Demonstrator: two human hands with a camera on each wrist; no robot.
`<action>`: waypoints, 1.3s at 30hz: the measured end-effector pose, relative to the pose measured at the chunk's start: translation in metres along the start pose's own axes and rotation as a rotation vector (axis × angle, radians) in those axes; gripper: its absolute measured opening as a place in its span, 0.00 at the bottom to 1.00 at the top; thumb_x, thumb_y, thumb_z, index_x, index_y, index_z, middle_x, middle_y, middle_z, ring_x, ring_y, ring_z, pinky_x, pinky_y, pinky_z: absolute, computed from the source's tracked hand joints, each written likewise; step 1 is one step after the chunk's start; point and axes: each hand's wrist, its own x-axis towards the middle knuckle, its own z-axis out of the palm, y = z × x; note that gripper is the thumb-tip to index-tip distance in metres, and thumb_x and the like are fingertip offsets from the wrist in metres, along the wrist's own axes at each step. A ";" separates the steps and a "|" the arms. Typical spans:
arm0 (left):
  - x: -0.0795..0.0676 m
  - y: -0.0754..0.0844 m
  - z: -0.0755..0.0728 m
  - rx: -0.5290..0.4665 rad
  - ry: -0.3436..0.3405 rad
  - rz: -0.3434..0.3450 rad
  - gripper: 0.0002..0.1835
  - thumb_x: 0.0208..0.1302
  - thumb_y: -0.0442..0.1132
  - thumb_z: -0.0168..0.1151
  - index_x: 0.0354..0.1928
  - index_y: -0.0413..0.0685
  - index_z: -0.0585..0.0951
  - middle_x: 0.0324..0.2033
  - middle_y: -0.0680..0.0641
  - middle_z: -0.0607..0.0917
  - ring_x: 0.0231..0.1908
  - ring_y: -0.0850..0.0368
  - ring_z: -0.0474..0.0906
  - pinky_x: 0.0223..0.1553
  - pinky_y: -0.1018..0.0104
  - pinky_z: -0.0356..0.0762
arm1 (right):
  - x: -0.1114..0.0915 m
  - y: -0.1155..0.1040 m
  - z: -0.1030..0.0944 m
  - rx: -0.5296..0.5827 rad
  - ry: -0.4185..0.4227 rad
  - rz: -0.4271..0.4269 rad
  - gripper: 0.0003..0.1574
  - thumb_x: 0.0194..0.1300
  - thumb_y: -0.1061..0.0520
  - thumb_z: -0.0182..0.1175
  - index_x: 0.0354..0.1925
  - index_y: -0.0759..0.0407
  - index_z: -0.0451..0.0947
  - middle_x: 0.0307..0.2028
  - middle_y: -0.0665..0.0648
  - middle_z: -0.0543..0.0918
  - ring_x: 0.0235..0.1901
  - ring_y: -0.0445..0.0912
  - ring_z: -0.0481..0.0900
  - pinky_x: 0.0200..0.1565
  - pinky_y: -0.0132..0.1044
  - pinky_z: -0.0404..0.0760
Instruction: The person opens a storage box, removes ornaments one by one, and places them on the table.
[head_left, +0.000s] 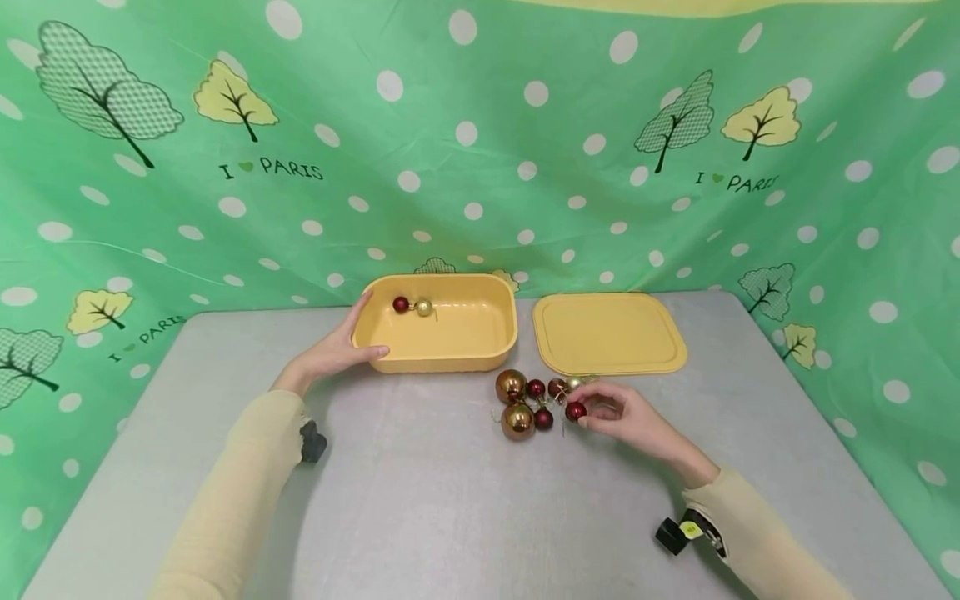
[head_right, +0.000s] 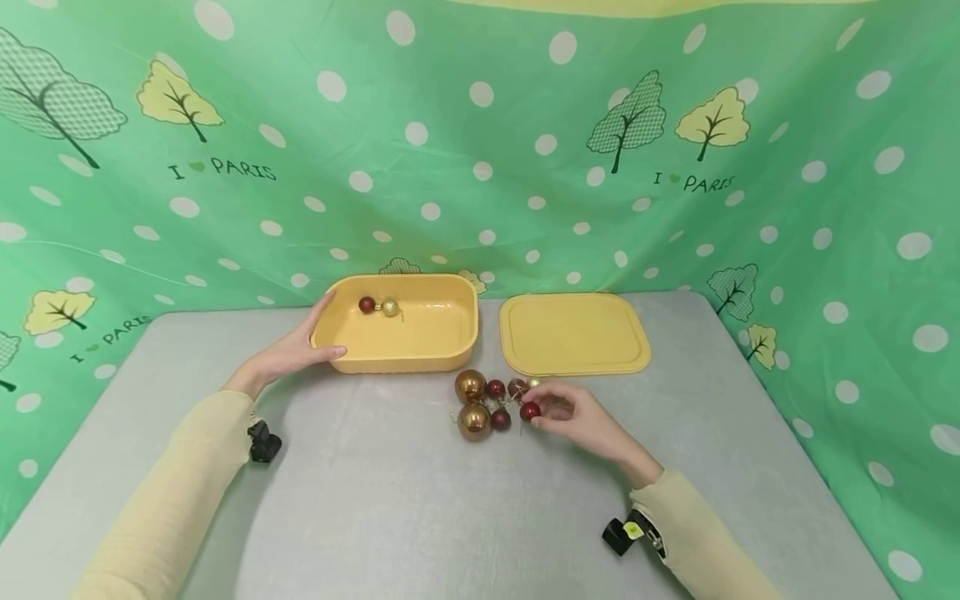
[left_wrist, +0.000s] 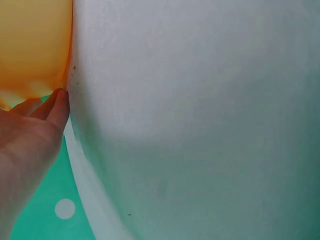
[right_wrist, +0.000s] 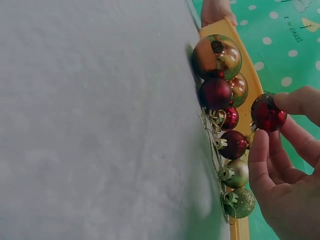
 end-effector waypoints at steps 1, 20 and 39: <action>0.000 0.000 0.000 0.002 0.000 0.000 0.58 0.60 0.43 0.67 0.76 0.65 0.31 0.74 0.36 0.34 0.71 0.33 0.41 0.68 0.38 0.38 | -0.001 0.000 0.000 -0.001 -0.006 -0.006 0.22 0.57 0.72 0.63 0.52 0.72 0.76 0.48 0.67 0.79 0.45 0.49 0.78 0.48 0.34 0.80; 0.000 -0.001 -0.001 0.015 0.003 0.002 0.58 0.60 0.44 0.67 0.76 0.65 0.31 0.74 0.36 0.35 0.71 0.34 0.42 0.68 0.39 0.39 | 0.005 0.000 0.024 -0.278 0.115 0.051 0.20 0.52 0.68 0.69 0.45 0.65 0.80 0.36 0.56 0.79 0.35 0.48 0.77 0.36 0.35 0.81; 0.000 -0.002 0.000 0.011 0.006 0.001 0.58 0.61 0.44 0.67 0.76 0.65 0.31 0.74 0.37 0.34 0.71 0.34 0.41 0.68 0.40 0.38 | 0.005 -0.009 0.020 -0.282 0.166 0.024 0.20 0.51 0.73 0.66 0.45 0.69 0.78 0.36 0.61 0.79 0.34 0.50 0.76 0.35 0.34 0.80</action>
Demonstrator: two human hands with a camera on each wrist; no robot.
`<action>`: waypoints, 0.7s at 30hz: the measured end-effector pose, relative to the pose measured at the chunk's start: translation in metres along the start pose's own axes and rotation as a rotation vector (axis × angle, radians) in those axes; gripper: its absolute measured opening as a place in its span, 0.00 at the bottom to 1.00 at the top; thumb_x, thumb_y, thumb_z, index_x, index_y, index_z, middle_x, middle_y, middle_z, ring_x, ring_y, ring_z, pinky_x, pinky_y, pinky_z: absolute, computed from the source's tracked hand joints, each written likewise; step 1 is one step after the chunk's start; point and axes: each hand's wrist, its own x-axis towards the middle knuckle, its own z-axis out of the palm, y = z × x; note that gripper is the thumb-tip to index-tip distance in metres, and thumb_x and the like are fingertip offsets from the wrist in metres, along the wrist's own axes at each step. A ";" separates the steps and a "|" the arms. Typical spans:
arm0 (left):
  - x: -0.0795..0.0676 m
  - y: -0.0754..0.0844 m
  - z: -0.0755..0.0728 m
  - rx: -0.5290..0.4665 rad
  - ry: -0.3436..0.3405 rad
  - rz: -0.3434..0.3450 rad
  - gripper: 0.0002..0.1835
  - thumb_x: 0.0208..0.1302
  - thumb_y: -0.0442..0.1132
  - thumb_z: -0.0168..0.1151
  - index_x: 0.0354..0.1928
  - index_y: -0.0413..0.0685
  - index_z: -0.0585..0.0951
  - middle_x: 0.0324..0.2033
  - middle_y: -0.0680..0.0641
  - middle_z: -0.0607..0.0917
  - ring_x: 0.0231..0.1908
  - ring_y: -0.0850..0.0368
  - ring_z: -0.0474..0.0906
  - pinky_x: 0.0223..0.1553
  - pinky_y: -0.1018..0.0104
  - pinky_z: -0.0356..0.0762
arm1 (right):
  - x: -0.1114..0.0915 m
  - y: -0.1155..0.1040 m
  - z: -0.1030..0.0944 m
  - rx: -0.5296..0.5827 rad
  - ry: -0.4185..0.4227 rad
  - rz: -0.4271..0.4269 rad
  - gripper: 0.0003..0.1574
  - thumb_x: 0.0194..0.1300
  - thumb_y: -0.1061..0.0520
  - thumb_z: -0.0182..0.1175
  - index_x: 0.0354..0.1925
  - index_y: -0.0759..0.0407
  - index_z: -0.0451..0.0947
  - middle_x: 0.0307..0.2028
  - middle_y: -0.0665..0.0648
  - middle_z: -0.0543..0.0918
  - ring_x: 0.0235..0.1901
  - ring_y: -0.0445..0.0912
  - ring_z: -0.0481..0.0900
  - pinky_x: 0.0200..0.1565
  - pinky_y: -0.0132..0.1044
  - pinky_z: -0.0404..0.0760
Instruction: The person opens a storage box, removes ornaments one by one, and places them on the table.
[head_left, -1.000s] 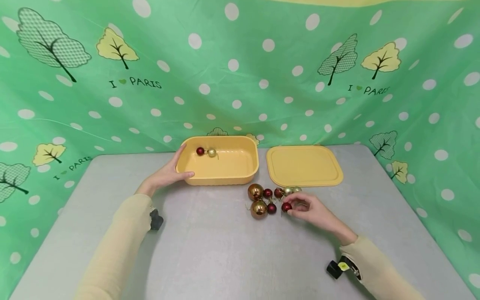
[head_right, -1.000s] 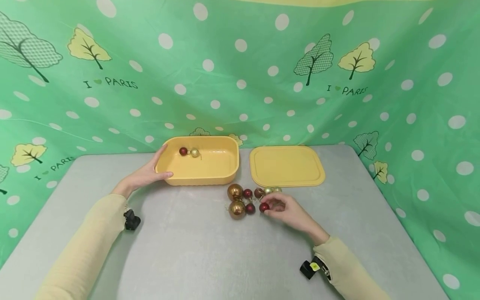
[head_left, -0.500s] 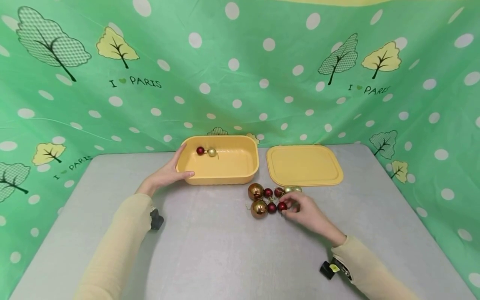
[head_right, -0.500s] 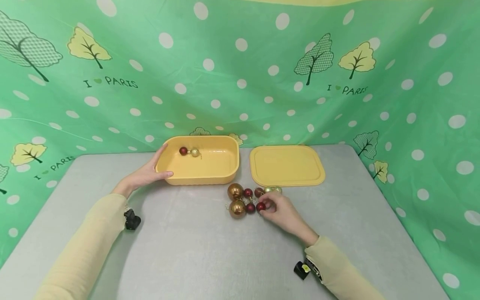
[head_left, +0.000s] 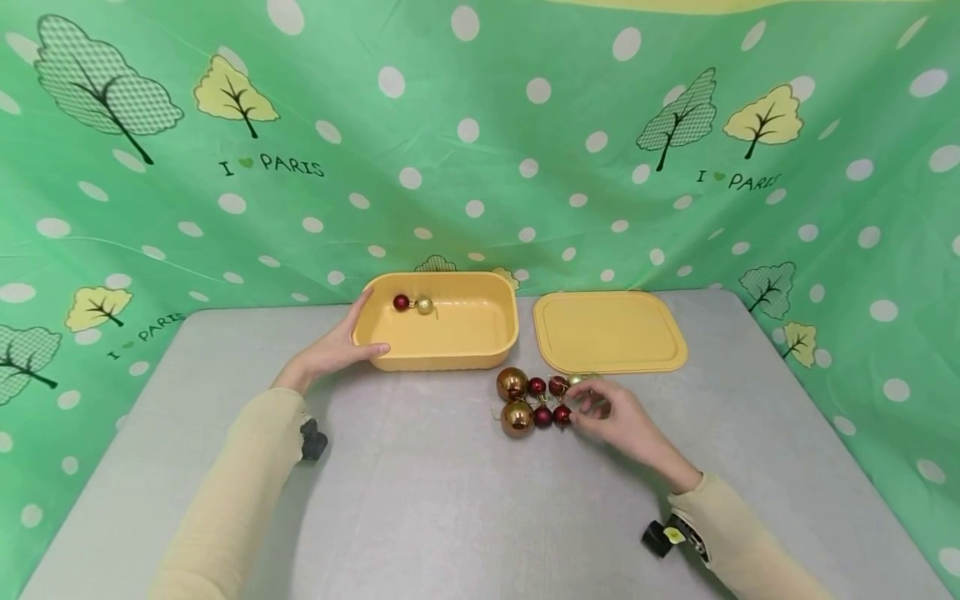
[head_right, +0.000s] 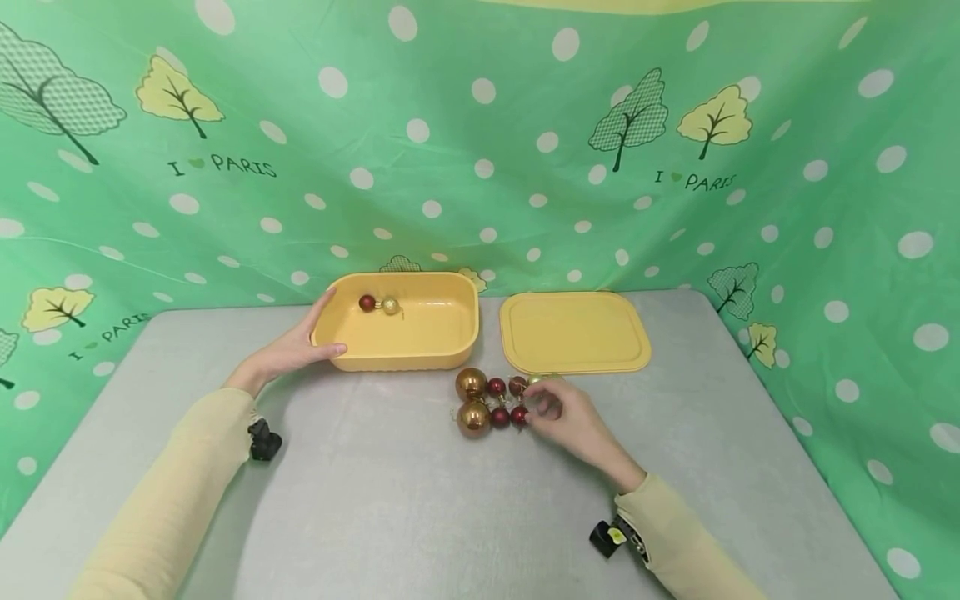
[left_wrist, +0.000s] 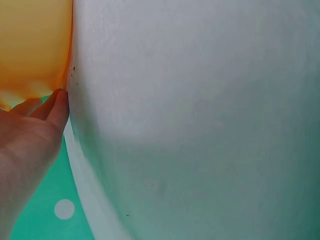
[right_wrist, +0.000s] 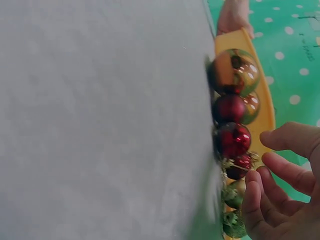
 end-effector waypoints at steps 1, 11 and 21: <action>0.000 0.000 0.000 -0.001 0.001 -0.001 0.58 0.61 0.44 0.67 0.76 0.66 0.31 0.74 0.38 0.34 0.71 0.35 0.41 0.68 0.40 0.38 | 0.001 0.000 -0.001 0.002 0.009 -0.003 0.20 0.51 0.73 0.66 0.45 0.70 0.78 0.36 0.62 0.79 0.34 0.51 0.77 0.34 0.34 0.80; -0.001 0.000 -0.001 -0.004 -0.002 -0.005 0.58 0.61 0.44 0.67 0.76 0.65 0.31 0.74 0.38 0.34 0.71 0.35 0.40 0.68 0.40 0.38 | 0.011 0.000 -0.005 0.036 0.076 0.006 0.19 0.55 0.71 0.66 0.47 0.69 0.78 0.43 0.65 0.79 0.38 0.54 0.79 0.38 0.36 0.81; -0.001 0.002 0.000 -0.007 -0.004 -0.009 0.58 0.61 0.44 0.67 0.76 0.65 0.31 0.74 0.37 0.34 0.71 0.34 0.40 0.68 0.39 0.38 | 0.035 -0.014 -0.004 0.094 0.112 0.043 0.18 0.59 0.68 0.64 0.49 0.67 0.78 0.46 0.66 0.79 0.41 0.53 0.80 0.44 0.42 0.81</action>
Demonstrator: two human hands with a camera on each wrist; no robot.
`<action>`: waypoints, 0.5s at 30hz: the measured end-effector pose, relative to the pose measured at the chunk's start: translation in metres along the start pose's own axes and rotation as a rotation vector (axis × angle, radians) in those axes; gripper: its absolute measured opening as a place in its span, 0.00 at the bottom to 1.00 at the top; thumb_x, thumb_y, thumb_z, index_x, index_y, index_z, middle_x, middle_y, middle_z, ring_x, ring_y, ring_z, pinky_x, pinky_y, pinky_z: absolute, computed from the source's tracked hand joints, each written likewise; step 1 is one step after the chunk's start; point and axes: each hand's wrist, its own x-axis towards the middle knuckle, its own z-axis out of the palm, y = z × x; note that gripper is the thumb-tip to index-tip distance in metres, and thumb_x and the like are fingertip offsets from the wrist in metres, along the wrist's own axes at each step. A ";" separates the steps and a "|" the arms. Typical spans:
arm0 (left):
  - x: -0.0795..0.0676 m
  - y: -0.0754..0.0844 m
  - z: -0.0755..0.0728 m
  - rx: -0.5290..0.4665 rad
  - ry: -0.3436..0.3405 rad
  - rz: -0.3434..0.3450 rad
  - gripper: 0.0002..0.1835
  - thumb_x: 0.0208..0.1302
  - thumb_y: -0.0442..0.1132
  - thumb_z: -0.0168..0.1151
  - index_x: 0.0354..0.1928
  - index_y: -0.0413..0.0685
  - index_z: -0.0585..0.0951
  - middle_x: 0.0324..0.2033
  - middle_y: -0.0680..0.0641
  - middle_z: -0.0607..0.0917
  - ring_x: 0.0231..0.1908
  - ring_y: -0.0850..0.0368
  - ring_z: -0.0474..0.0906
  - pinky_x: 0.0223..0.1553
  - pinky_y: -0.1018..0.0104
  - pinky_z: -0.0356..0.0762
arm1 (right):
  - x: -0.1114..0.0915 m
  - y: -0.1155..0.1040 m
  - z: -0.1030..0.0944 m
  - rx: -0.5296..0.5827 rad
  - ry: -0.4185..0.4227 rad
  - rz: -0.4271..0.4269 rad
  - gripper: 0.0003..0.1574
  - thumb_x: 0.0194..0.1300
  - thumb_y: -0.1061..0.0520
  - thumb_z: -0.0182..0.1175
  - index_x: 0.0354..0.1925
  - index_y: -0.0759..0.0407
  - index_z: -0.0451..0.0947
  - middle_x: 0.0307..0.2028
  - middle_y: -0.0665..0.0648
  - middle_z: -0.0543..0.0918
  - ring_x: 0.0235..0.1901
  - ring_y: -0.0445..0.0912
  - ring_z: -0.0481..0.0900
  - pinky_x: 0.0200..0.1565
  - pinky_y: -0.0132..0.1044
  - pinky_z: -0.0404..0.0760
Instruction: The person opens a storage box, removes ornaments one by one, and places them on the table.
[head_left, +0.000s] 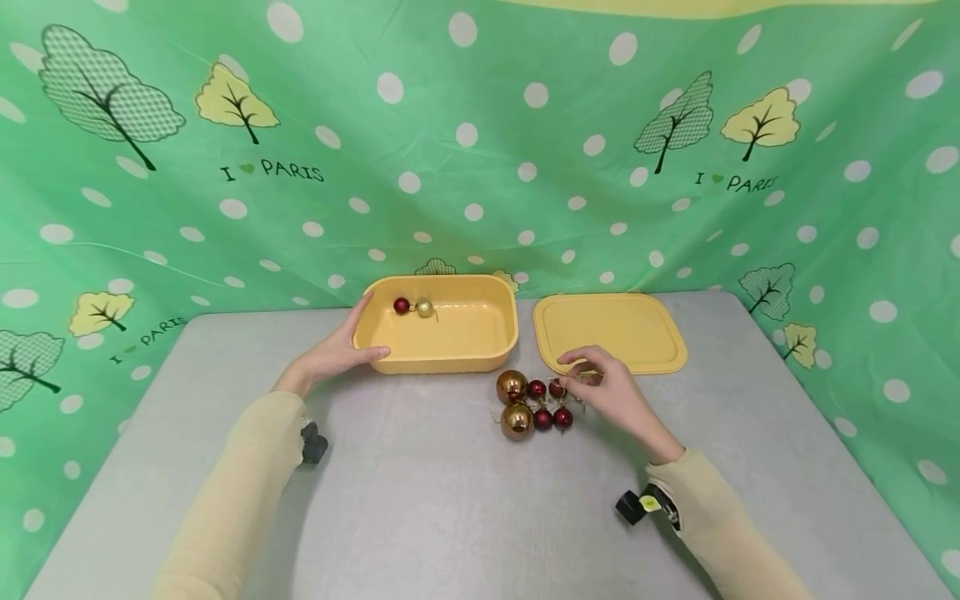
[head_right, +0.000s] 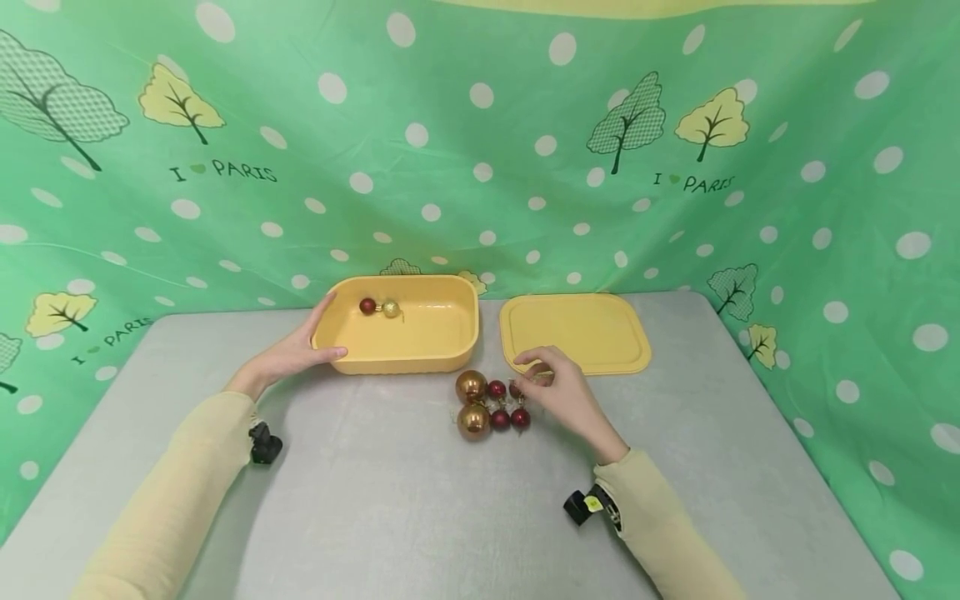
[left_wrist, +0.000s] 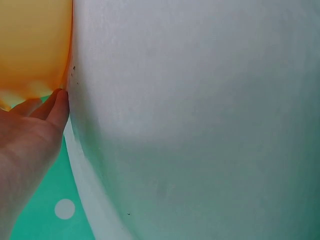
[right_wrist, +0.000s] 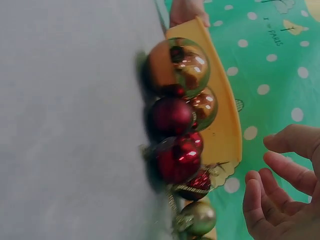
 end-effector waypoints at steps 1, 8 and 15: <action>0.000 0.000 0.000 -0.002 0.000 -0.001 0.58 0.61 0.44 0.67 0.76 0.65 0.31 0.74 0.37 0.34 0.71 0.34 0.40 0.68 0.39 0.38 | 0.003 -0.002 0.001 0.007 0.001 0.005 0.17 0.59 0.68 0.64 0.49 0.66 0.78 0.46 0.66 0.78 0.41 0.53 0.80 0.44 0.44 0.81; 0.000 0.000 0.000 0.004 -0.005 -0.005 0.59 0.61 0.45 0.67 0.75 0.67 0.30 0.74 0.37 0.34 0.71 0.34 0.40 0.68 0.38 0.38 | 0.022 -0.015 0.008 0.031 -0.007 -0.001 0.16 0.60 0.69 0.63 0.48 0.67 0.78 0.46 0.66 0.79 0.42 0.55 0.80 0.44 0.47 0.81; 0.001 -0.001 0.000 0.007 -0.002 0.001 0.58 0.61 0.45 0.67 0.76 0.65 0.31 0.74 0.37 0.34 0.71 0.35 0.41 0.68 0.40 0.39 | 0.040 -0.029 0.015 0.046 -0.032 -0.017 0.15 0.61 0.68 0.62 0.48 0.69 0.78 0.47 0.63 0.79 0.45 0.55 0.80 0.45 0.45 0.82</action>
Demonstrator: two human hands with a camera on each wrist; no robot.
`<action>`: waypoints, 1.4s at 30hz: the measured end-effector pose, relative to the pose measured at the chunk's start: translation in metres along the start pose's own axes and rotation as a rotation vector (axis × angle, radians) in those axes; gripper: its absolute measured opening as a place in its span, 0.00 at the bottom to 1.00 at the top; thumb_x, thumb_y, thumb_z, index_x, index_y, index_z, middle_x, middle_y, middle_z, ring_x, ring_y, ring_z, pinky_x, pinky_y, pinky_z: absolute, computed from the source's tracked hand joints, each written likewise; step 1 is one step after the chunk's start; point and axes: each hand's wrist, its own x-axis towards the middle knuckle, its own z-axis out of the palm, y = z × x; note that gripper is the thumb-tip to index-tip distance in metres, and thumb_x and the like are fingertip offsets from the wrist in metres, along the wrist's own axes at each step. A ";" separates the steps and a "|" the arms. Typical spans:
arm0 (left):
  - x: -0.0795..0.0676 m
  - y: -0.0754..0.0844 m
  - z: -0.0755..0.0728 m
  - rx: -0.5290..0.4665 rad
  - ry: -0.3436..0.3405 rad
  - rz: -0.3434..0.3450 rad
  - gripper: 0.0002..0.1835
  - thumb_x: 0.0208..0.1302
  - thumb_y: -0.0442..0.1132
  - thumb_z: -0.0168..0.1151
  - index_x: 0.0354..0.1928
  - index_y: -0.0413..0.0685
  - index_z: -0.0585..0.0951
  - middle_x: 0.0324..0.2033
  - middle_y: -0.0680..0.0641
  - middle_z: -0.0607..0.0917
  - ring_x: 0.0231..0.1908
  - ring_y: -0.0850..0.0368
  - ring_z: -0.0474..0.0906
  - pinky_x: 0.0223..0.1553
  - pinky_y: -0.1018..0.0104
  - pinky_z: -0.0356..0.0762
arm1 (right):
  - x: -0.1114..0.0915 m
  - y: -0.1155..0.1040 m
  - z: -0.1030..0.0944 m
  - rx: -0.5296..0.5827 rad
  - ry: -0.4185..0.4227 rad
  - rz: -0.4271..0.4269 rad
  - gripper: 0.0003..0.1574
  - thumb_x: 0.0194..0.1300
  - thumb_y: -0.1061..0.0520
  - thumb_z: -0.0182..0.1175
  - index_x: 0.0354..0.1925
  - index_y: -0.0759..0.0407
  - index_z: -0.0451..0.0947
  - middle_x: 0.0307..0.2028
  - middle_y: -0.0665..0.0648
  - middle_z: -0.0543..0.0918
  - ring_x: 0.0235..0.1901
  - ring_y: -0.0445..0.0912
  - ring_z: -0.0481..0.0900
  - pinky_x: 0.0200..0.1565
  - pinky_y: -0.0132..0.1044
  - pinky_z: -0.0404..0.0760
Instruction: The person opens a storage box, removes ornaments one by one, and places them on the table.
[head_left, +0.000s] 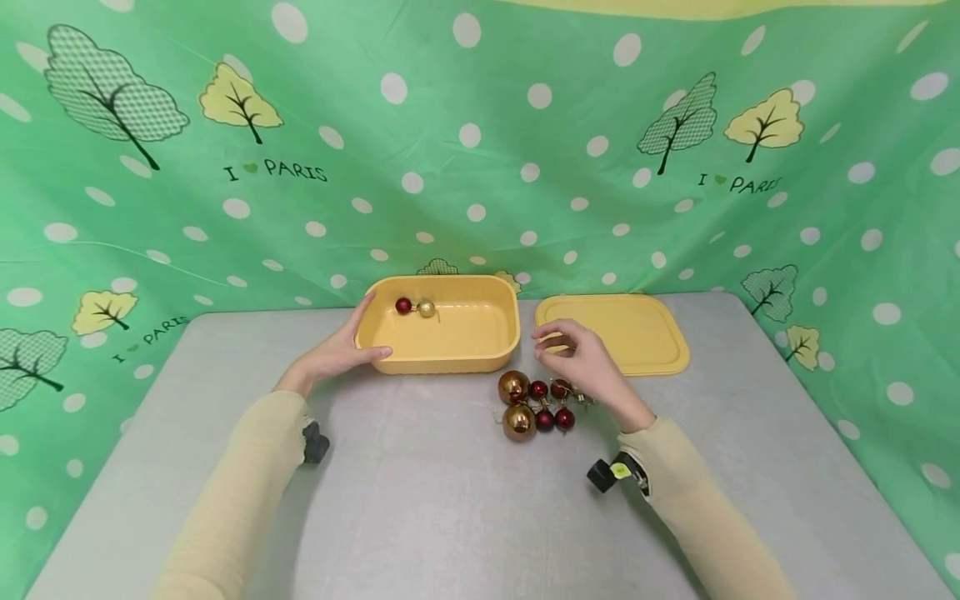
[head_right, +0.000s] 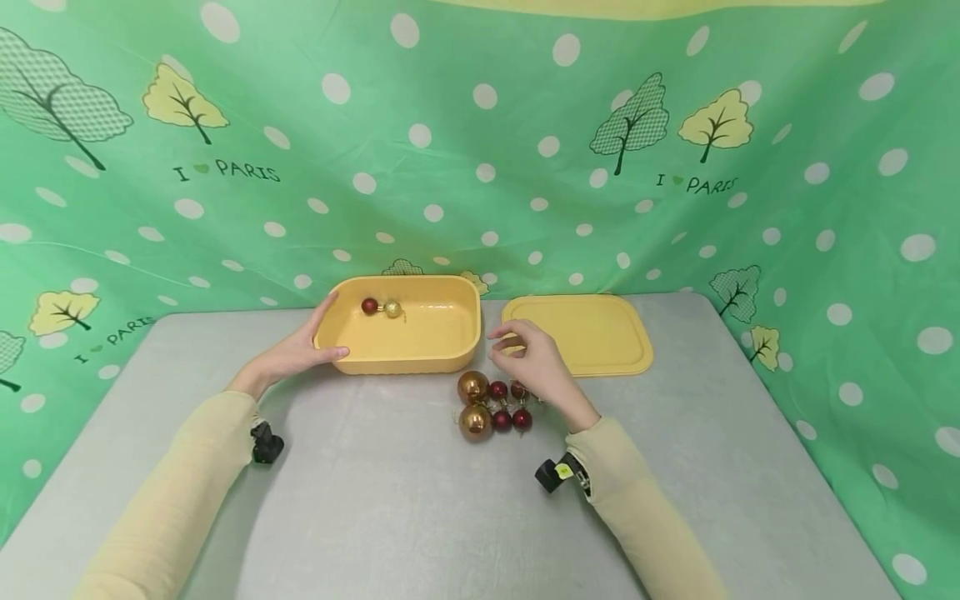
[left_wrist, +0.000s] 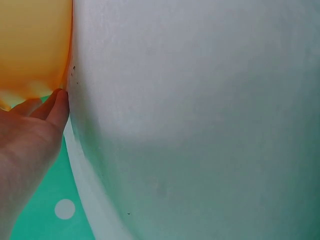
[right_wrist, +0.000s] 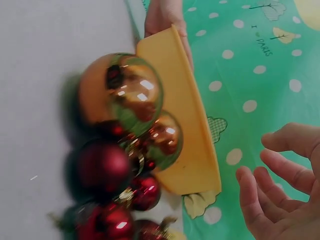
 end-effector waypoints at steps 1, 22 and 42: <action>0.000 0.000 0.000 -0.001 -0.001 0.002 0.58 0.61 0.44 0.67 0.76 0.65 0.30 0.74 0.37 0.34 0.71 0.35 0.41 0.68 0.40 0.39 | 0.003 -0.002 0.001 0.002 -0.007 -0.002 0.16 0.61 0.68 0.62 0.48 0.69 0.78 0.47 0.64 0.79 0.46 0.55 0.81 0.46 0.45 0.81; -0.001 0.004 -0.002 -0.013 -0.011 -0.026 0.59 0.61 0.43 0.67 0.75 0.65 0.29 0.74 0.36 0.32 0.71 0.32 0.38 0.67 0.36 0.38 | 0.063 -0.022 0.042 0.065 -0.207 -0.001 0.18 0.62 0.66 0.62 0.51 0.68 0.77 0.52 0.64 0.78 0.51 0.56 0.79 0.47 0.39 0.81; -0.012 0.027 0.000 -0.055 -0.023 -0.041 0.58 0.61 0.39 0.67 0.76 0.54 0.31 0.73 0.33 0.32 0.70 0.31 0.37 0.67 0.36 0.35 | 0.100 -0.023 0.080 -0.064 -0.332 -0.056 0.20 0.63 0.65 0.61 0.53 0.69 0.76 0.54 0.67 0.77 0.52 0.57 0.77 0.50 0.36 0.79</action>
